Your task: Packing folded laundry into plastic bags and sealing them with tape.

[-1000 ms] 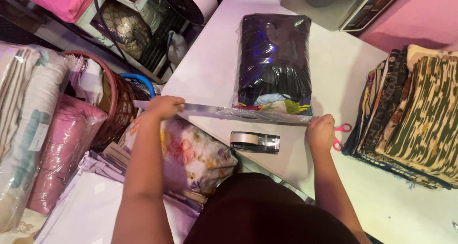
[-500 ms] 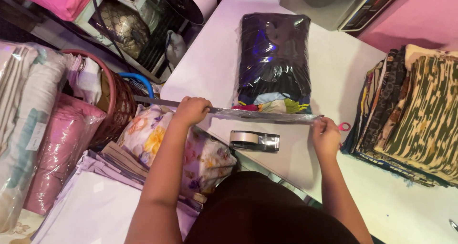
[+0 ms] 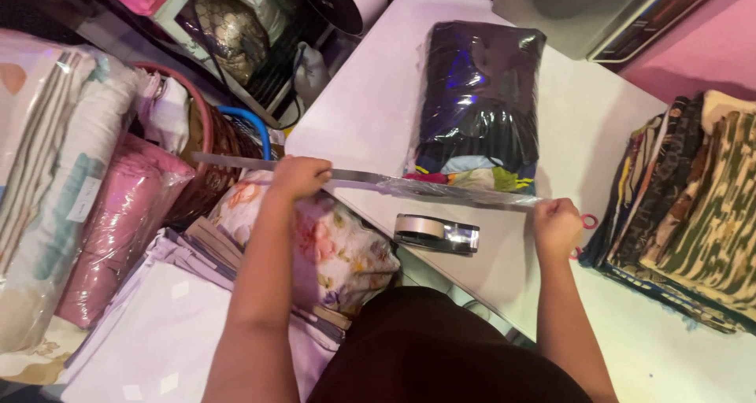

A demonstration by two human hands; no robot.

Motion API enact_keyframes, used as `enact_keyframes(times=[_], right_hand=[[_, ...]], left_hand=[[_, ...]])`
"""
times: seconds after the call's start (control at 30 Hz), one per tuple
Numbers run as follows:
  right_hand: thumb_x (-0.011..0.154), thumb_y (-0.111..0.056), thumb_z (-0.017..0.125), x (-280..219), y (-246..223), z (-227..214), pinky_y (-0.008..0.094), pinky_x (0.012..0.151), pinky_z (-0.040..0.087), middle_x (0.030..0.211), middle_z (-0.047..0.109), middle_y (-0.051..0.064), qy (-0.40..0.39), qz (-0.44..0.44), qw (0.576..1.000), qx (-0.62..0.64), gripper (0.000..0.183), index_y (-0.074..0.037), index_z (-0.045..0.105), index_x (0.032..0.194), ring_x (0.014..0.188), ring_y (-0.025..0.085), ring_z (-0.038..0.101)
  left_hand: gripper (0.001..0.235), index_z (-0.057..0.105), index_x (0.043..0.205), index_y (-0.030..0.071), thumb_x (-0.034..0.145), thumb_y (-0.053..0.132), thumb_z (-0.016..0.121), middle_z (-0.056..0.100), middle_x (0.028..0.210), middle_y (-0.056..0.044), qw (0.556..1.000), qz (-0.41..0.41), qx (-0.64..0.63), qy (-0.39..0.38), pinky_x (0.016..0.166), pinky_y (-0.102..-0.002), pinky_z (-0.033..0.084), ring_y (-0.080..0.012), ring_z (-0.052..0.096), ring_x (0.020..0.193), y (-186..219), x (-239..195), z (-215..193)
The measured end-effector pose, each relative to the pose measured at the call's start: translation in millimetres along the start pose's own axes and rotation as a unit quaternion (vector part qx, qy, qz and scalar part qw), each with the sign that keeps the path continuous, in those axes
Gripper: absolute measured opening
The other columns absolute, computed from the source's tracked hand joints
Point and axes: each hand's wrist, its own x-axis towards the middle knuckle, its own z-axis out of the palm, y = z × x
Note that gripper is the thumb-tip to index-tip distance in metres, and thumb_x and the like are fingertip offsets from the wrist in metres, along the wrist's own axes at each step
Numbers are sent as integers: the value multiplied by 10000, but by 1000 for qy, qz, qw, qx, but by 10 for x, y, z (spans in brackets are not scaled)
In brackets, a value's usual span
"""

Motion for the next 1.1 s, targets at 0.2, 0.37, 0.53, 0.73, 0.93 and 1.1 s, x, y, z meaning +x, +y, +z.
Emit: enact_keyframes(times=[0.2, 0.37, 0.53, 0.73, 0.93, 1.1], right_hand=[[1000, -104, 670, 114, 83, -176, 407, 659, 514, 806, 659, 146, -102, -11, 982, 160, 118, 9, 668, 1034, 681, 280, 625], [945, -121, 658, 122, 46, -342, 203, 698, 553, 1015, 668, -81, -217, 65, 897, 380, 281, -58, 640, 1218, 780, 37, 655], [1032, -102, 698, 128, 203, -133, 234, 711, 534, 896, 733, 56, -200, 55, 928, 309, 159, 1, 740, 1145, 764, 91, 662], [1018, -118, 693, 104, 178, -192, 221, 691, 525, 876, 733, 31, -209, 53, 920, 328, 164, 2, 733, 1122, 751, 73, 664], [965, -172, 736, 74, -107, -311, 330, 762, 535, 1086, 711, 118, -142, -59, 967, 204, 273, -21, 732, 1191, 839, 228, 631], [1025, -185, 711, -3, -105, -169, 385, 856, 545, 1142, 695, 195, -99, -125, 974, 159, 270, -3, 689, 1224, 1020, 336, 673]], left_hand=[[230, 755, 992, 242, 831, 373, 657, 748, 980, -59, 998, -13, 35, -51, 961, -493, 421, -263, 693, 986, 98, -21, -129], [268, 746, 1041, 210, 863, 380, 639, 754, 980, -67, 993, 102, -42, 35, 894, -508, 460, -290, 696, 976, 534, 86, 92], [213, 750, 1038, 246, 938, 364, 603, 753, 960, -60, 998, 43, -43, -7, 840, -471, 521, -303, 697, 922, 456, 22, -105], [194, 748, 988, 222, 875, 306, 616, 758, 938, -71, 999, 7, 0, -32, 823, -495, 534, -304, 711, 921, 629, 52, -64], [216, 744, 967, 180, 850, 340, 657, 753, 941, -97, 996, 93, -7, -6, 803, -517, 531, -331, 705, 915, 889, 280, 214], [205, 747, 934, 184, 899, 363, 654, 751, 928, -81, 997, 71, -10, 19, 813, -496, 530, -309, 708, 929, 804, 259, 293]])
